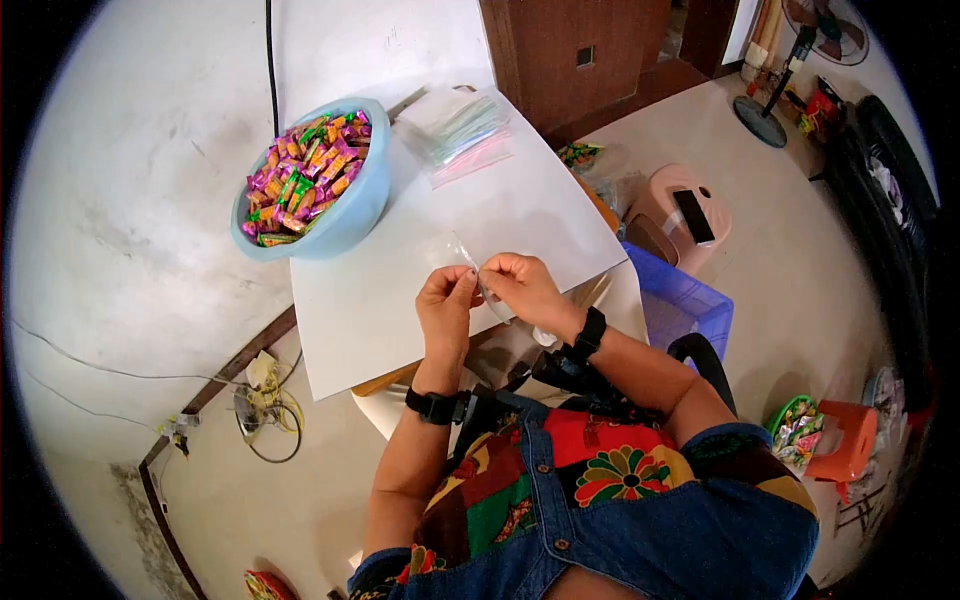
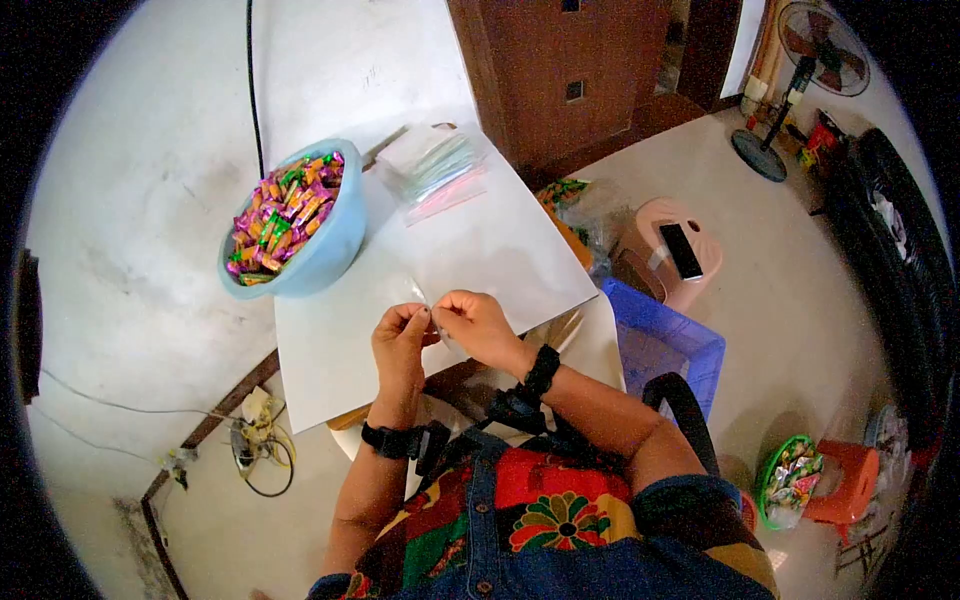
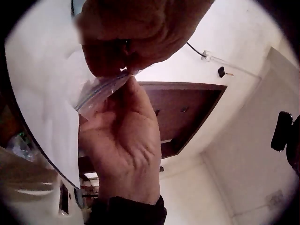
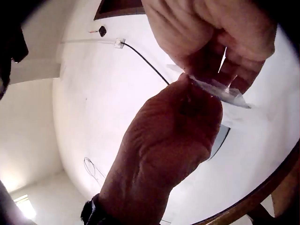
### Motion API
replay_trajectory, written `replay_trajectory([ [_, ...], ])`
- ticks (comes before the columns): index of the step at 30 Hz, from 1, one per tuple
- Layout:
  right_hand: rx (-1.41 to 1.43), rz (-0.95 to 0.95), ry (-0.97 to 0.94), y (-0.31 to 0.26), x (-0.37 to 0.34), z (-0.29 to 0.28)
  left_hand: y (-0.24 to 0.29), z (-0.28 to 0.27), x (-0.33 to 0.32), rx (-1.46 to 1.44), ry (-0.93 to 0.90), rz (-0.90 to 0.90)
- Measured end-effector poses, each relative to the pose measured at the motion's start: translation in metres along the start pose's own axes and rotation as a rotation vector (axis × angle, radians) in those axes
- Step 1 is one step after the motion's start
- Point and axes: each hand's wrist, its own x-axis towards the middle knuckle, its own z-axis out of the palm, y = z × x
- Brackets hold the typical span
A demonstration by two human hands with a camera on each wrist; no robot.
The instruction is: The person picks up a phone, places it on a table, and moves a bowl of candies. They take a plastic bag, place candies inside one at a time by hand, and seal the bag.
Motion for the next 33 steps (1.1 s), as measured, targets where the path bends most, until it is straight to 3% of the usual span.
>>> replay_trajectory([
  [11, 0.13, 0.064, -0.02, -0.005, -0.006, 0.002, 0.0, -0.004, -0.006, -0.053, -0.034, 0.012],
  [14, 0.012, -0.172, 0.012, -0.001, -0.009, 0.012, 0.0, -0.008, -0.005, -0.051, -0.036, 0.012],
  [17, -0.162, -0.16, 0.003, -0.005, -0.011, 0.009, 0.003, -0.008, -0.008, -0.069, -0.031, -0.011],
  [23, 0.023, -0.009, -0.055, 0.002, -0.01, 0.004, 0.005, -0.008, -0.013, -0.097, -0.057, 0.021],
  [33, 0.012, 0.144, -0.106, -0.001, -0.013, 0.006, 0.004, -0.011, -0.019, 0.024, -0.023, -0.006],
])
